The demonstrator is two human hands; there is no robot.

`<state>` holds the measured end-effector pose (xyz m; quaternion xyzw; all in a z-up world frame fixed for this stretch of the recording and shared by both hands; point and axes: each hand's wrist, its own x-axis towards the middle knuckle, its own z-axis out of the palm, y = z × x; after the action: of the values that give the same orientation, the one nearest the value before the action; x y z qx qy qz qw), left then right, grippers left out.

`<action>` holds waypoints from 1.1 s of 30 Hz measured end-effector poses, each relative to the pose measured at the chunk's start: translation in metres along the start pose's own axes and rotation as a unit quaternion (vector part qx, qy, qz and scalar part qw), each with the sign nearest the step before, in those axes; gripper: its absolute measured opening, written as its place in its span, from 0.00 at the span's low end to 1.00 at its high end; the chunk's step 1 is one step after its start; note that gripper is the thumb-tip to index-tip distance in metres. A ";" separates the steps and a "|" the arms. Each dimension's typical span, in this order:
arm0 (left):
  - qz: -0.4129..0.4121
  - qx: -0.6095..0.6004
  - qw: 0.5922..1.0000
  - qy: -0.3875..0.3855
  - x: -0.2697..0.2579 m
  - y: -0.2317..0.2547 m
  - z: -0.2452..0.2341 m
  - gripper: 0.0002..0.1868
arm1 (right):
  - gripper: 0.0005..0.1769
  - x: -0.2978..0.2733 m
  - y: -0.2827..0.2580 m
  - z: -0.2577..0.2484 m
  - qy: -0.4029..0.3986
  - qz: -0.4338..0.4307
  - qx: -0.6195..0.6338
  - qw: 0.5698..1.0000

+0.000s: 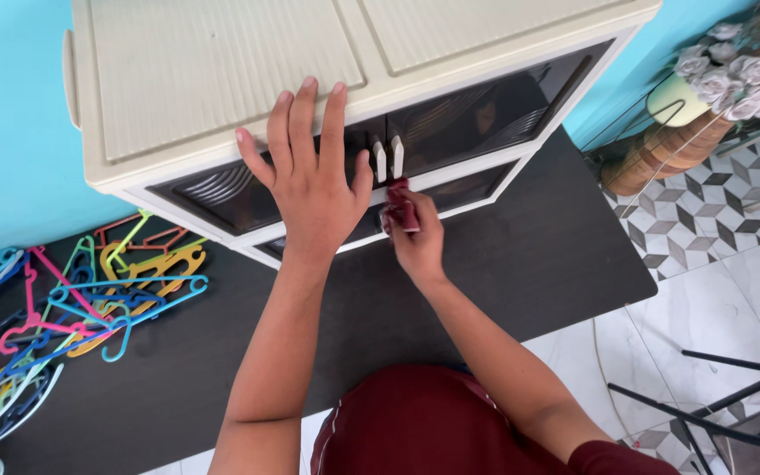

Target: The person wipes the exterior surfaces of a white plastic cabinet with a maroon cloth. They clean the top, sides, and front panels, including the glass doors and handles, using steady hand motions.

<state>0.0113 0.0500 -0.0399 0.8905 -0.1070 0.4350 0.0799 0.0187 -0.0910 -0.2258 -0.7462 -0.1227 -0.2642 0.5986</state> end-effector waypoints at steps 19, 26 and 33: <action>-0.014 -0.026 0.999 0.011 -0.002 0.001 0.017 0.53 | 0.26 0.002 -0.020 0.006 -0.027 -0.005 0.030 0.999; -0.016 0.016 0.999 0.028 -0.005 0.002 0.029 0.57 | 0.19 0.035 -0.012 -0.018 0.082 0.104 0.183 0.974; -0.016 -0.015 0.999 0.031 -0.003 0.003 0.023 0.46 | 0.28 0.093 -0.083 -0.056 0.079 -0.168 -0.024 0.982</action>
<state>0.0260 0.0420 -0.0556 0.8770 -0.0962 0.4593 0.1034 0.0405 -0.1360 -0.0982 -0.7060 -0.1924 -0.4222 0.5351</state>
